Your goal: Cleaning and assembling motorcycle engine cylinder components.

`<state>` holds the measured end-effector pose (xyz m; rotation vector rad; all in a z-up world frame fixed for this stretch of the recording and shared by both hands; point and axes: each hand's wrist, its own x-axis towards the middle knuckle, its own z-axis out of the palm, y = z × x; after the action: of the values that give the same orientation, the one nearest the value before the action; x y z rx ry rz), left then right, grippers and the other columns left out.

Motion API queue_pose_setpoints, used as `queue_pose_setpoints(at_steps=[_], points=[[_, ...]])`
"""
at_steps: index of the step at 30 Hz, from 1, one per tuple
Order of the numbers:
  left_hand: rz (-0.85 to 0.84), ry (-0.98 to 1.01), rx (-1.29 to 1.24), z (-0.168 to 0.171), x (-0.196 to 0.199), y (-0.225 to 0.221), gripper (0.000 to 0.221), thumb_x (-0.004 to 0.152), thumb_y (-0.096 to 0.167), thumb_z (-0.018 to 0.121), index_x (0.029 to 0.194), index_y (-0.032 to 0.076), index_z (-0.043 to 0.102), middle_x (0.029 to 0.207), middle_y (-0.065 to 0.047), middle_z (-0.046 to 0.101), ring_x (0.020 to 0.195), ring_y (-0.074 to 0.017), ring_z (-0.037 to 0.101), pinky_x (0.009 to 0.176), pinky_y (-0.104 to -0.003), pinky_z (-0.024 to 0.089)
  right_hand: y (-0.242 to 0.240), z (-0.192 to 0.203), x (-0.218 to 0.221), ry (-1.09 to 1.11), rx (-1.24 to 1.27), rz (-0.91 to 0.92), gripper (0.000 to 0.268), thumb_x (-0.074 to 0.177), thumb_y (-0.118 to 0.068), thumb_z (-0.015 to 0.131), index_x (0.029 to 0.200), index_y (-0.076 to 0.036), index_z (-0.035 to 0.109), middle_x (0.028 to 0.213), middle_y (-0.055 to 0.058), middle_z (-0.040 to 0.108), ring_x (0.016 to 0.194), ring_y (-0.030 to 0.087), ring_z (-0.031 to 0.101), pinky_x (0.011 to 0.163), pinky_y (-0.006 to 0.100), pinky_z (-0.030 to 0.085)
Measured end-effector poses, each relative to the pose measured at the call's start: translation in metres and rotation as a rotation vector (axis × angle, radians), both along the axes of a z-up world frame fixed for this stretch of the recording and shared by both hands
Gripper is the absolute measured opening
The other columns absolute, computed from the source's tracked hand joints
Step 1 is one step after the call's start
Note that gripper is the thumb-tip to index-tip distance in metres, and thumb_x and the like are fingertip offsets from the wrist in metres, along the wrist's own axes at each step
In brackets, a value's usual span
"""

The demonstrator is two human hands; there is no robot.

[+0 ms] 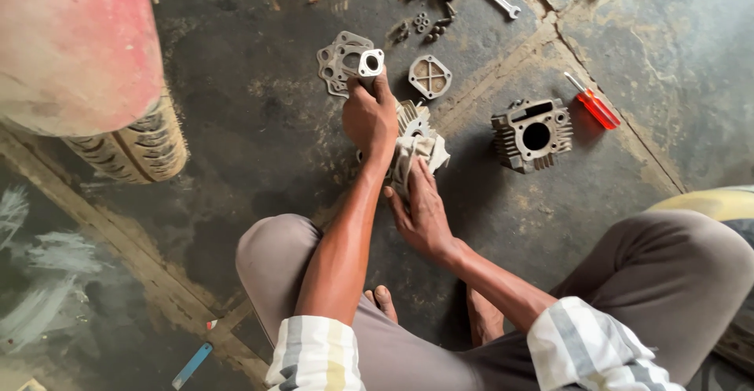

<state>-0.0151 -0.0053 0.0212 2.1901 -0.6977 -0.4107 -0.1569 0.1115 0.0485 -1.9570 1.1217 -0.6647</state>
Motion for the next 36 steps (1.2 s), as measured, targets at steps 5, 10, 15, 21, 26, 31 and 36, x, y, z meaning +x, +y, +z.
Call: queue_pose_setpoints(at_steps=[5,10,15,21,26,31,36], points=[[0.005,-0.043,0.012,-0.008,0.001,0.002,0.044,0.099,0.049,0.059,0.102,0.006,0.066,0.079,-0.016,0.075,0.071,-0.0385,0.075,0.056,-0.050,0.054,-0.008,0.008,0.003,0.048,-0.062,0.000,0.065,0.102,-0.018,0.064,0.154,0.005,0.031,0.149,0.031,0.050,0.145,0.044,0.043,0.124,0.052,0.027],[-0.011,-0.018,-0.005,-0.005,0.001,0.003,0.045,0.099,0.051,0.057,0.105,0.007,0.064,0.077,-0.015,0.075,0.069,-0.0367,0.075,0.051,-0.048,0.055,-0.013,0.007,0.002,0.063,-0.015,0.015,0.071,0.103,-0.017,0.063,0.158,0.003,0.023,0.149,0.028,0.053,0.136,0.036,0.054,0.129,0.053,0.019],[-0.036,-0.065,0.042,-0.012,-0.002,0.002,0.045,0.100,0.050,0.057,0.103,0.006,0.063,0.077,-0.015,0.075,0.069,-0.0360,0.075,0.054,-0.048,0.055,-0.007,0.007,-0.003,0.120,-0.023,-0.015,0.070,0.102,-0.017,0.064,0.156,0.003,0.026,0.141,0.028,0.057,0.131,0.039,0.058,0.127,0.051,0.024],[-0.006,0.015,0.004,-0.008,0.002,0.000,0.044,0.098,0.049,0.058,0.103,0.007,0.065,0.077,-0.015,0.075,0.068,-0.0353,0.076,0.053,-0.048,0.056,-0.001,0.019,-0.010,0.187,0.035,-0.052,0.065,0.098,-0.017,0.064,0.150,0.006,0.032,0.133,0.031,0.062,0.133,0.043,0.055,0.123,0.049,0.028],[0.024,-0.059,0.015,-0.012,0.001,0.003,0.043,0.097,0.048,0.059,0.104,0.005,0.064,0.078,-0.017,0.075,0.069,-0.0393,0.074,0.054,-0.051,0.054,-0.001,0.022,-0.003,0.190,0.080,-0.074,0.064,0.097,-0.017,0.064,0.148,0.007,0.033,0.131,0.030,0.063,0.134,0.043,0.055,0.124,0.050,0.028],[-0.028,-0.070,0.018,-0.006,-0.004,0.002,0.040,0.100,0.046,0.059,0.100,0.006,0.061,0.080,-0.017,0.075,0.070,-0.0385,0.074,0.055,-0.051,0.055,-0.017,0.023,0.008,0.113,0.183,-0.181,0.065,0.098,-0.017,0.068,0.151,-0.001,0.034,0.143,0.030,0.056,0.133,0.042,0.058,0.108,0.046,0.050],[-0.046,-0.049,0.013,-0.004,-0.010,0.000,0.039,0.099,0.045,0.059,0.100,0.006,0.060,0.078,-0.016,0.075,0.069,-0.0379,0.074,0.054,-0.050,0.055,-0.040,0.043,0.017,-0.009,0.276,-0.182,0.073,0.095,-0.017,0.066,0.156,-0.002,0.028,0.151,0.028,0.051,0.131,0.039,0.062,0.103,0.044,0.054]])
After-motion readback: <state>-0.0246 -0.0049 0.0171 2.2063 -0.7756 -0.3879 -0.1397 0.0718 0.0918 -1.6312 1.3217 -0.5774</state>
